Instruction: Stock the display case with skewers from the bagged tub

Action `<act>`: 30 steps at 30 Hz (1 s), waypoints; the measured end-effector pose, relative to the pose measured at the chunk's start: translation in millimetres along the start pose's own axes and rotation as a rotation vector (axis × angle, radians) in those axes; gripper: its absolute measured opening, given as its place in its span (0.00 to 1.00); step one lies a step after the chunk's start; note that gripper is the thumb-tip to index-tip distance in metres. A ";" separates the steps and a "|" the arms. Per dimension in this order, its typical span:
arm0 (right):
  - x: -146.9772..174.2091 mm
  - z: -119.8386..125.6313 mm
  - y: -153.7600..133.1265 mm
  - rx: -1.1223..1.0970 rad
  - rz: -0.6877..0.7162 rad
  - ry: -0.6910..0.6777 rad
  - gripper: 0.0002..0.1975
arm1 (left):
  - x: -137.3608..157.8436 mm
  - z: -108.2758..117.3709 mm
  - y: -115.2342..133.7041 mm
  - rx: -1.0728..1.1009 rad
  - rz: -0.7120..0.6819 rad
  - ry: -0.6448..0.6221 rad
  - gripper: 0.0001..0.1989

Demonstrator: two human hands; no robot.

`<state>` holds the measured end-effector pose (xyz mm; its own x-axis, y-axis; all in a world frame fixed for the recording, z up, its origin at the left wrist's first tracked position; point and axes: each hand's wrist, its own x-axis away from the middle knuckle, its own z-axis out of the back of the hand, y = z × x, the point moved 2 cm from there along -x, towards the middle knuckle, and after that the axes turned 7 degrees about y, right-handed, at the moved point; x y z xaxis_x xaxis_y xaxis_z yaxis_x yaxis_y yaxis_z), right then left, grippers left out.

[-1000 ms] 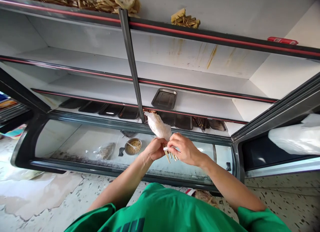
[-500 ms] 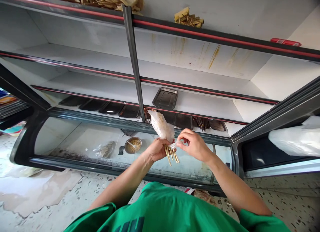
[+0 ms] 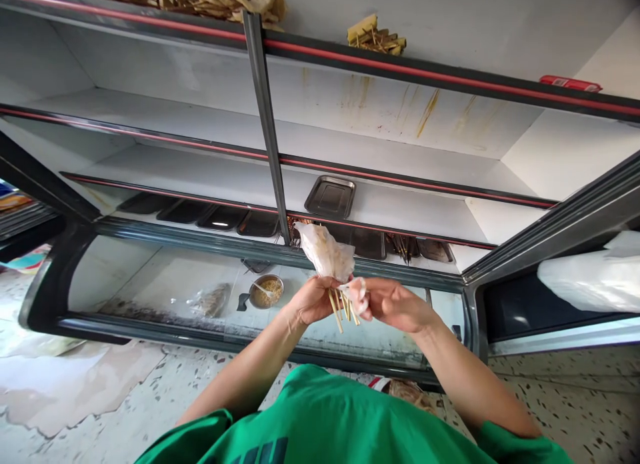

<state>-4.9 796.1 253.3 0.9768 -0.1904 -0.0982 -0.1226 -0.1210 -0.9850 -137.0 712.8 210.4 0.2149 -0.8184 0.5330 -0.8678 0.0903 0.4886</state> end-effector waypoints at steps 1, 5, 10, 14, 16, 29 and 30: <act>6.1 -9.1 -7.9 0.192 0.052 -0.024 0.20 | 0.3 -1.3 0.8 0.005 0.013 -0.022 0.11; 38.3 -42.4 -46.3 0.953 0.323 -0.040 0.09 | -5.6 2.2 2.7 0.019 -0.022 -0.031 0.10; 37.7 -24.7 -50.2 1.122 0.359 0.421 0.17 | -15.2 13.8 1.3 -0.005 -0.122 -0.043 0.12; 5.0 -1.5 -19.7 0.964 0.147 0.345 0.14 | -13.2 13.3 1.4 -0.031 -0.189 -0.109 0.15; -4.2 4.4 -11.4 0.751 0.102 0.179 0.12 | -10.2 10.9 1.7 -0.051 -0.202 -0.158 0.16; -14.6 4.2 -7.3 1.139 0.266 0.255 0.05 | -11.0 2.0 -8.2 -0.099 -0.286 -0.229 0.13; -13.4 0.7 -5.7 1.174 0.265 0.252 0.05 | -11.1 1.6 -8.4 -0.096 -0.296 -0.231 0.14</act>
<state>-17.2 800.0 260.0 0.8686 -0.2743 -0.4127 0.0477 0.8753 -0.4813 -132.7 720.2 199.2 0.3338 -0.9222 0.1953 -0.7350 -0.1249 0.6664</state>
